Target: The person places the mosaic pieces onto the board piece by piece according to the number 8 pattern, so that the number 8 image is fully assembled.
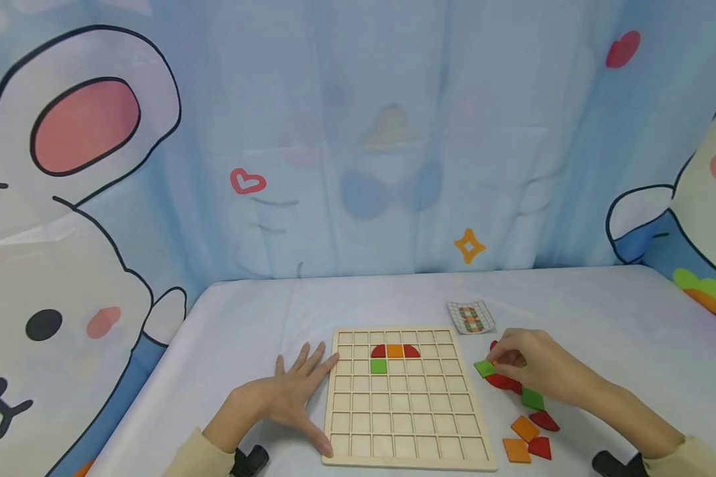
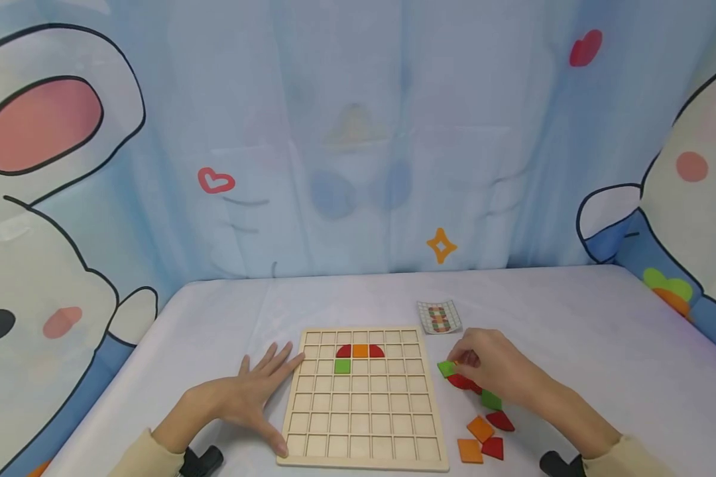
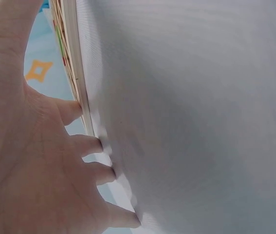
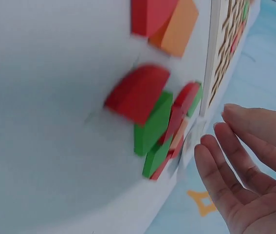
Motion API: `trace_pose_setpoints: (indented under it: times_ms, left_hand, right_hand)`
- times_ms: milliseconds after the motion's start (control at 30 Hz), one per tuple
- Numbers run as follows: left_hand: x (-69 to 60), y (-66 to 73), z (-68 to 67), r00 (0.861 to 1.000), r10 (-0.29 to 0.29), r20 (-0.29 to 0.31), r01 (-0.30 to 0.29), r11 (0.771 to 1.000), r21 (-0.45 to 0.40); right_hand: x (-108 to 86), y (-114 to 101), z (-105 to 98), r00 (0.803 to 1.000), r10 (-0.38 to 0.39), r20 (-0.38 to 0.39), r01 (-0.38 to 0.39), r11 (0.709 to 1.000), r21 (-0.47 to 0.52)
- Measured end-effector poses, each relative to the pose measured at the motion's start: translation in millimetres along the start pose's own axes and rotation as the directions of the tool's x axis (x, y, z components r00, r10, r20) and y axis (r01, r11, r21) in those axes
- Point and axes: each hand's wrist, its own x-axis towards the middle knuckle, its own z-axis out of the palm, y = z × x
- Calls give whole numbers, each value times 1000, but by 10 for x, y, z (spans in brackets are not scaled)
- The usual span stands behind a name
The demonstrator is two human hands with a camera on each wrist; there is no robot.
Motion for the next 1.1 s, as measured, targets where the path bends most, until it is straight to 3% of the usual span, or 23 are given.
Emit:
trace_pose_setpoints:
  times_ms: [133, 433, 633, 1100]
  left_hand:
    - [-9, -5, -3, 1000, -1, 0, 1, 1000, 1]
    - [-12, -21, -13, 1000, -7, 13, 8, 1000, -17]
    - [5, -17, 2, 1000, 11, 7, -11, 1000, -5]
    - [2, -23, 11, 1000, -7, 0, 7, 1000, 7]
  right_hand:
    - [-5, 76, -51, 1000, -2, 2, 2, 1000, -7]
    - [139, 93, -29, 992, -121, 45, 123, 992, -41]
    - [229, 82, -12, 978, -175, 113, 176, 984, -3]
    - [320, 102, 25, 974, -161, 161, 148, 985, 92]
